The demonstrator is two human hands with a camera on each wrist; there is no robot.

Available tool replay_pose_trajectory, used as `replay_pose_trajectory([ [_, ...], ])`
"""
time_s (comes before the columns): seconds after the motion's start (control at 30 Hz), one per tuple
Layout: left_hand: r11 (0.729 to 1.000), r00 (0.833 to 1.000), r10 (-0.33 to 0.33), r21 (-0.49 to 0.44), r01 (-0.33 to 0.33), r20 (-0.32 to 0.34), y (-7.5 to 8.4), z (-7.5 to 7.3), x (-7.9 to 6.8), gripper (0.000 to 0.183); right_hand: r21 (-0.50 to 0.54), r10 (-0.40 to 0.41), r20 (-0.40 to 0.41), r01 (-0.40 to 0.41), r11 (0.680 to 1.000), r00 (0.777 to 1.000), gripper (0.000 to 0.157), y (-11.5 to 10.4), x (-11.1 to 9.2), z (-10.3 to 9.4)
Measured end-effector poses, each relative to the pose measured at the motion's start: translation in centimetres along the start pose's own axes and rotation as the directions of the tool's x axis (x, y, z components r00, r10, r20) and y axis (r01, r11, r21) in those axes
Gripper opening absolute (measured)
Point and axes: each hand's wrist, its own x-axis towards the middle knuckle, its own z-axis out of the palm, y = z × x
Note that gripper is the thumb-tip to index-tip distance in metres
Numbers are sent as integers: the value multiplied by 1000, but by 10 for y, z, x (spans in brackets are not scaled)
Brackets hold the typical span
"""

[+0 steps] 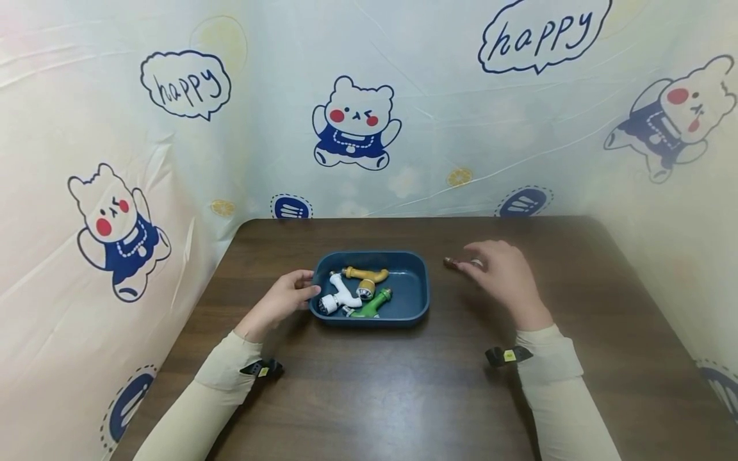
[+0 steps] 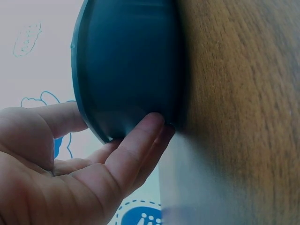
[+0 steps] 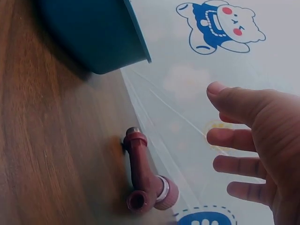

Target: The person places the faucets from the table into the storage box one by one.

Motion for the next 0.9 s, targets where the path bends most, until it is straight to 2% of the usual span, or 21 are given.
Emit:
replay_pose_trajectory([
  [0.23,1000,1000,3,3,-3,0,-5,1,5,46,10,52,-6,-52,999,999,39,12,-3,2],
  [0.53,1000,1000,-14,-2,14,-2,-2,2,2,49,-10,106,-21,-106,994,994,38,17,-4,3],
  [0.9,1000,1000,-16,13,16,-11,-2,3,2,47,-48,213,32,-211,976,977,41,25,-7,6],
])
